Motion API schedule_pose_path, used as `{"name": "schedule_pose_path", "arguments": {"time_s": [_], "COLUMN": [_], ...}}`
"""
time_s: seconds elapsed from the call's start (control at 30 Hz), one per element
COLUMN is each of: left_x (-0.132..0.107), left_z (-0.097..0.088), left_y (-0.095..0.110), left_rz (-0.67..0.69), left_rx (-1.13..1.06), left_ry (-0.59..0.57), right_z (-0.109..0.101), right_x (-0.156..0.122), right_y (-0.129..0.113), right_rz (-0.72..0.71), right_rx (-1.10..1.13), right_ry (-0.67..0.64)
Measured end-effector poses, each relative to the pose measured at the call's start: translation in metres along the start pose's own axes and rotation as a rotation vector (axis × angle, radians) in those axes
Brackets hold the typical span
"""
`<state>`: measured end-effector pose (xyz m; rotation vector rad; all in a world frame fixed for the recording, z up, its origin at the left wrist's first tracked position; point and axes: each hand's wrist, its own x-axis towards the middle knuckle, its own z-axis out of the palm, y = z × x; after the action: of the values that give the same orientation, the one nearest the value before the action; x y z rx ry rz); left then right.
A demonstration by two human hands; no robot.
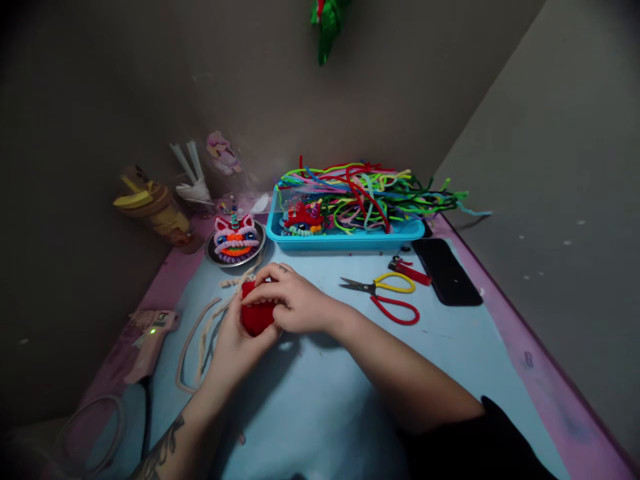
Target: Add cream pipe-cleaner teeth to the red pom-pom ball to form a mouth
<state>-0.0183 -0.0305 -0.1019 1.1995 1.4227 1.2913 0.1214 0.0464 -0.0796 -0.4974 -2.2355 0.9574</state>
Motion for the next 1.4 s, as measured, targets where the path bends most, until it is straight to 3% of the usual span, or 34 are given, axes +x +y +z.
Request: {"name": "schedule_pose_path", "arguments": {"time_s": [0.67,0.93,1.13,1.27,1.4], "left_x": [-0.001,0.001,0.005,0.005,0.005], "left_z": [0.000,-0.001,-0.003,-0.002,-0.002], "left_y": [-0.001,0.007,0.011,0.011,0.011], "left_rz": [-0.046,-0.120,-0.156,-0.153,-0.145], "left_rx": [0.006,0.009,-0.073,-0.104,-0.105], "left_ry": [-0.005,0.043,0.067,0.083,0.091], "right_z": [0.002,-0.002,-0.003,-0.001,0.003], "right_x": [0.000,0.001,0.001,0.002,0.003], "right_y": [0.001,-0.003,-0.005,-0.005,0.001], "right_rz": [0.007,0.026,0.138,0.173,0.296], "right_rx": [-0.007,0.125,0.082,0.031,0.024], "right_ry": [-0.026,0.068,0.252,0.242,0.251]}}
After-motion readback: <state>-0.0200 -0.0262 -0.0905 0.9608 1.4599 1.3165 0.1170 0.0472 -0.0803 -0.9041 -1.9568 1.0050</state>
